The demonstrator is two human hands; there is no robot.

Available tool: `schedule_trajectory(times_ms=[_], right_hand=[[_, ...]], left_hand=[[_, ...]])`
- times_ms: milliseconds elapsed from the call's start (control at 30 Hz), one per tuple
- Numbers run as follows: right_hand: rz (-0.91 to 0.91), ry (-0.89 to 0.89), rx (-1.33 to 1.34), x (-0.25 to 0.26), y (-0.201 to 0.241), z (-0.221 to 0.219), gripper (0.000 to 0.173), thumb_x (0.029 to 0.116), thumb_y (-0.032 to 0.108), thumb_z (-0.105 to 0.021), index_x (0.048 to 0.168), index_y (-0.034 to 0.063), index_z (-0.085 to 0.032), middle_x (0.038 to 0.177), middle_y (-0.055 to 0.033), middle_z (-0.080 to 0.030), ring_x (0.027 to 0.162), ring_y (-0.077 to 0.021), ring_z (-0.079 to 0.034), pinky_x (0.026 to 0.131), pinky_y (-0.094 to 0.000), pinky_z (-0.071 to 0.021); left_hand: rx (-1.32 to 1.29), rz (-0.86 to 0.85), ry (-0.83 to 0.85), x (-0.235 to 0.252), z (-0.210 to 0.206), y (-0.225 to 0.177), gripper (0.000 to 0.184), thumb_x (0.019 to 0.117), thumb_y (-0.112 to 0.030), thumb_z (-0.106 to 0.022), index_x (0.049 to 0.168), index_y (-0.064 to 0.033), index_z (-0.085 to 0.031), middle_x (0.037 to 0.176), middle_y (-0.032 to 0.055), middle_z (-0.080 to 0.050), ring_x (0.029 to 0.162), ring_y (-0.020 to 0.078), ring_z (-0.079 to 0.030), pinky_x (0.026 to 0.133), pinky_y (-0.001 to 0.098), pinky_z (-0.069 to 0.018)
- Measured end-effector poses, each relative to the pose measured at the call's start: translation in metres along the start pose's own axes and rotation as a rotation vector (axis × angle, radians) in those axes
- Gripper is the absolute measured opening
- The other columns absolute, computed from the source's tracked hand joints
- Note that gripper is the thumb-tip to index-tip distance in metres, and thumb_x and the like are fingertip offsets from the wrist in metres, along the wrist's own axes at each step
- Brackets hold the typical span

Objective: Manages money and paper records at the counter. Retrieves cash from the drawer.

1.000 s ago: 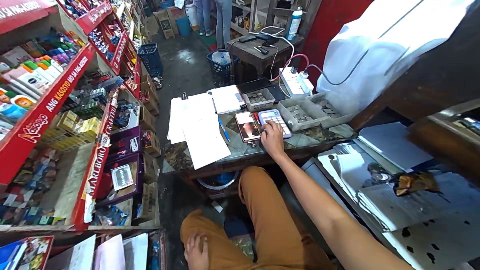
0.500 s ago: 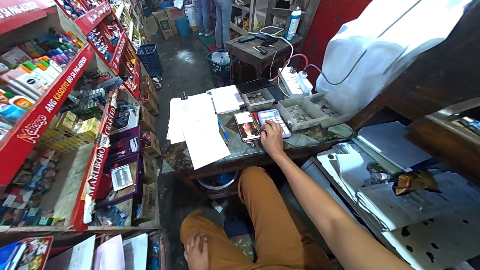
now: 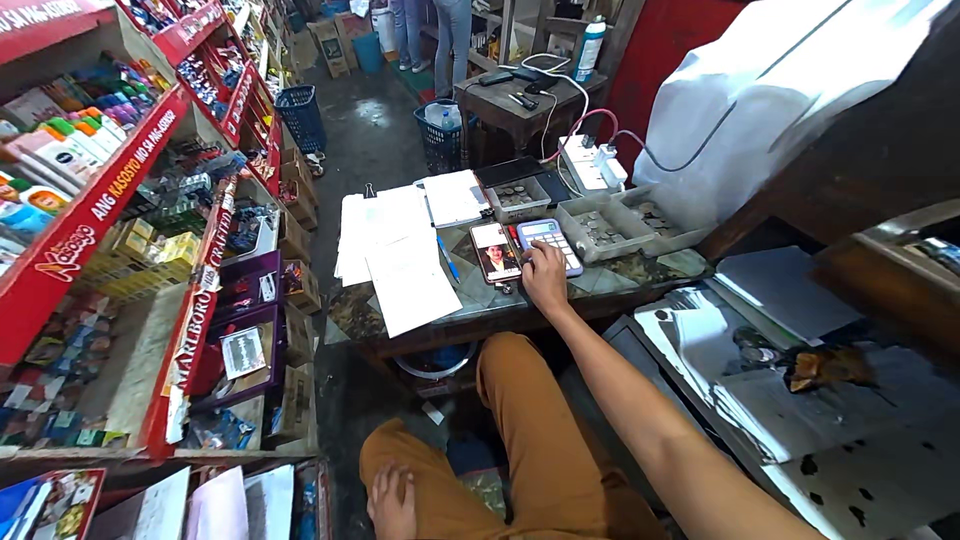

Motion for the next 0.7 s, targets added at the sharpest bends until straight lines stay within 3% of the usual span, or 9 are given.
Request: schedule_trajectory(times_ms=[700], right_hand=[[0.025,-0.040,-0.006,-0.0005,-0.0001,-0.0013,0.020,0.0951,0.003,-0.056,0.104,-0.0041,-0.073,0.131,-0.0248,-0.064,0.123,-0.0446,-0.059,0.106,-0.0571,-0.0440]], left_hand=[[-0.007,0.016,0.005,-0.0003,0.0015,-0.0016,0.030,0.0995,-0.022,-0.056,0.116,-0.0061,-0.076,0.143,0.0208,-0.059,0.142,0.0461,-0.043,0.113,0.0721,-0.0240]])
Point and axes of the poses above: each hand's wrist, its own x-axis towards the middle knuckle, its own z-axis out of the back of the hand, y = z × x, the point moved 2 cm from there along x, towards the middle knuckle
